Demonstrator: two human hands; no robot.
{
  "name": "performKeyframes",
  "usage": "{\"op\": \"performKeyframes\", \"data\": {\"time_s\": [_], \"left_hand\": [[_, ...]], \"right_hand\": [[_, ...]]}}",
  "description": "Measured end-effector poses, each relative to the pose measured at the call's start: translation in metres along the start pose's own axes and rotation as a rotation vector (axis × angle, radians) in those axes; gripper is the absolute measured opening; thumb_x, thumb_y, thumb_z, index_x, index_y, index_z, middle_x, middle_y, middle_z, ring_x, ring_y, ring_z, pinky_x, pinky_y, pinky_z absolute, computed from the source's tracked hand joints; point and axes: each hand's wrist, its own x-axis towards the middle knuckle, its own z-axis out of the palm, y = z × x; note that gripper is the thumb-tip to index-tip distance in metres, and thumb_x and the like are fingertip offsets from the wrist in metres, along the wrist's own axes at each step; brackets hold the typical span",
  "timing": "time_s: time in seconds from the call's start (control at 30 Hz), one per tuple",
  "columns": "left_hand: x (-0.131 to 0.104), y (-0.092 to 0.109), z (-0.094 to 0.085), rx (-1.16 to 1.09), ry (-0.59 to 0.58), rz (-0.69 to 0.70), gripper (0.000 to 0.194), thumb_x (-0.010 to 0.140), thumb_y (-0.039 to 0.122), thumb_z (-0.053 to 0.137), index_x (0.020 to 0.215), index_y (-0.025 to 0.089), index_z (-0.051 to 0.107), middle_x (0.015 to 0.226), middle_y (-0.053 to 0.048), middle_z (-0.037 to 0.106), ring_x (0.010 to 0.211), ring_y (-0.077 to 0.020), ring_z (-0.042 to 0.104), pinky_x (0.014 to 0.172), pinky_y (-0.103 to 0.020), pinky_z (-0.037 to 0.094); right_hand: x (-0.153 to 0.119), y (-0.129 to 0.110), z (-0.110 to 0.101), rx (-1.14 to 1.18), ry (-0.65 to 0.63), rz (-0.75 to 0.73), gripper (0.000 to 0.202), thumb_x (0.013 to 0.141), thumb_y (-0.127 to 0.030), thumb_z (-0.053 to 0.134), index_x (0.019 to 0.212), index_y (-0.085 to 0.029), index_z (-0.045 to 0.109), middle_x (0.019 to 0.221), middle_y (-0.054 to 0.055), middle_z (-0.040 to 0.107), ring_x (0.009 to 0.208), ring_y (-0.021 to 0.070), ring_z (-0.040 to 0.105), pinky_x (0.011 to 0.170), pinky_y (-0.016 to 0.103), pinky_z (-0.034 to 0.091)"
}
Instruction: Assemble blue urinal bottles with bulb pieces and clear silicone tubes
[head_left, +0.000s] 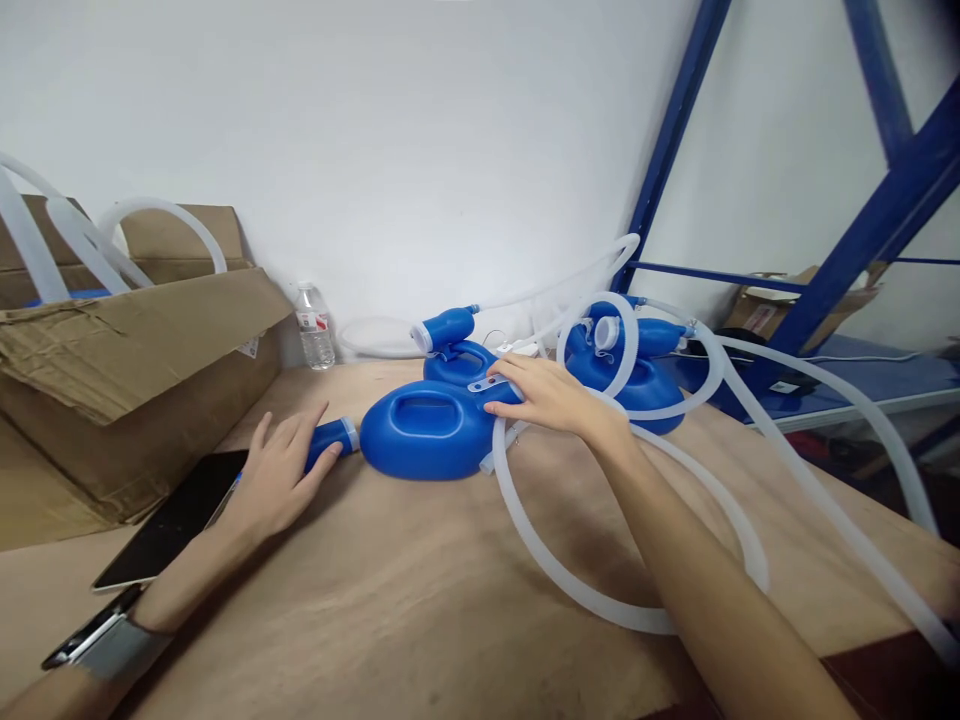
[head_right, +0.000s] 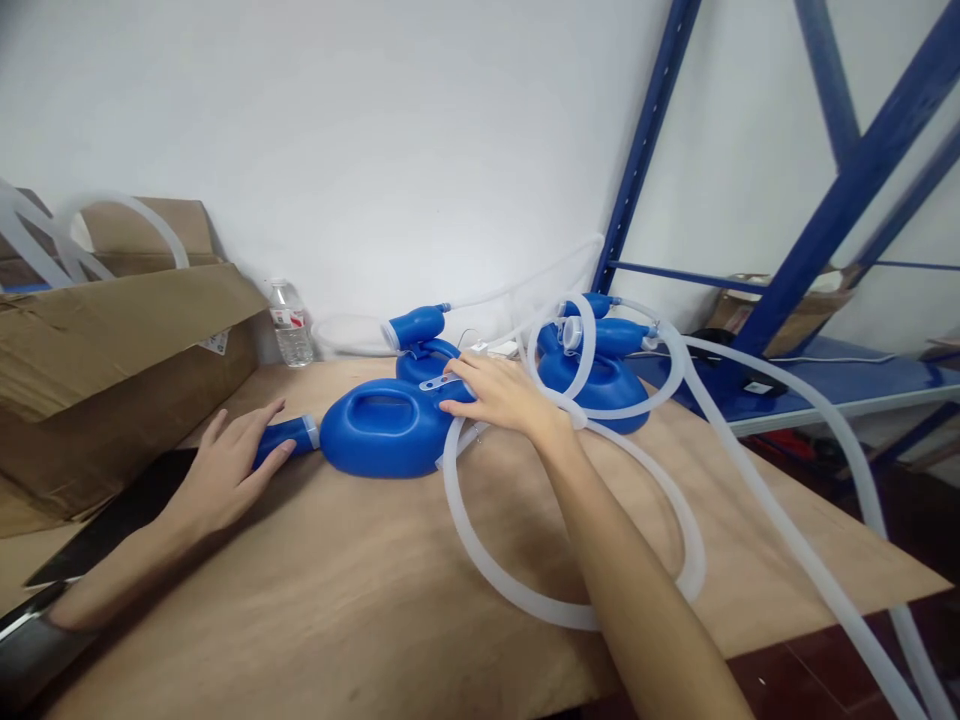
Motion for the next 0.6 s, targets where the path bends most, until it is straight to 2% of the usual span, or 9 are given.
{"op": "performKeyframes", "data": {"time_s": [0.07,0.13,0.23,0.3,0.4,0.5,0.6], "left_hand": [[0.012,0.018,0.000,-0.102,0.005,0.016,0.073,0.100,0.060,0.035,0.155,0.013,0.031,0.147,-0.019,0.055,0.138,-0.0358,0.049,0.122,-0.061,0.019],[0.030,0.036,-0.001,-0.197,-0.056,0.077,0.081,0.096,0.065,0.043,0.157,0.015,0.027,0.153,-0.018,0.049,0.142,-0.0356,0.044,0.122,-0.057,0.024],[0.058,0.052,-0.002,-0.314,-0.190,0.152,0.082,0.089,0.070,0.054,0.152,0.020,0.037,0.154,-0.015,0.048,0.140,-0.0360,0.046,0.116,-0.052,0.037],[0.071,0.056,0.001,-0.340,-0.196,0.152,0.086,0.079,0.074,0.065,0.144,0.020,0.046,0.145,-0.015,0.055,0.130,-0.0373,0.054,0.108,-0.052,0.045],[0.078,0.057,0.008,-0.364,-0.153,0.162,0.090,0.067,0.076,0.074,0.133,0.018,0.053,0.135,-0.016,0.059,0.122,-0.0384,0.058,0.104,-0.054,0.047],[0.075,0.058,0.013,-0.451,-0.157,0.151,0.090,0.068,0.074,0.075,0.134,0.019,0.050,0.138,-0.015,0.058,0.126,-0.0380,0.057,0.107,-0.053,0.047],[0.072,0.061,0.014,-0.489,-0.190,0.129,0.094,0.066,0.073,0.077,0.137,0.018,0.048,0.140,-0.016,0.059,0.126,-0.0386,0.057,0.107,-0.052,0.048]], "right_hand": [[0.002,-0.001,0.000,-0.016,-0.013,-0.004,0.039,0.099,-0.050,0.051,0.123,-0.021,0.062,0.118,0.009,0.067,0.105,0.0268,0.062,0.089,0.037,0.046],[0.003,-0.003,-0.002,-0.017,-0.022,-0.008,0.038,0.099,-0.049,0.050,0.122,-0.021,0.062,0.118,0.009,0.067,0.104,0.0266,0.062,0.089,0.038,0.046],[0.003,-0.006,-0.004,-0.015,-0.035,0.009,0.034,0.099,-0.045,0.051,0.120,-0.021,0.061,0.118,0.009,0.067,0.103,0.0260,0.063,0.084,0.035,0.047],[0.005,-0.009,-0.003,-0.011,-0.028,0.050,0.030,0.098,-0.040,0.052,0.119,-0.021,0.060,0.119,0.008,0.067,0.104,0.0259,0.063,0.083,0.035,0.047],[0.009,-0.015,0.003,0.065,0.022,0.137,0.038,0.094,-0.047,0.058,0.124,-0.023,0.057,0.125,0.008,0.067,0.107,0.0265,0.064,0.085,0.037,0.048],[0.015,-0.018,0.011,0.153,0.084,0.236,0.059,0.084,-0.061,0.068,0.127,-0.024,0.052,0.125,0.009,0.068,0.107,0.0288,0.066,0.086,0.039,0.049],[0.018,-0.019,0.015,0.191,0.124,0.257,0.060,0.083,-0.059,0.071,0.128,-0.024,0.051,0.123,0.009,0.070,0.108,0.0294,0.067,0.086,0.039,0.048]]}}
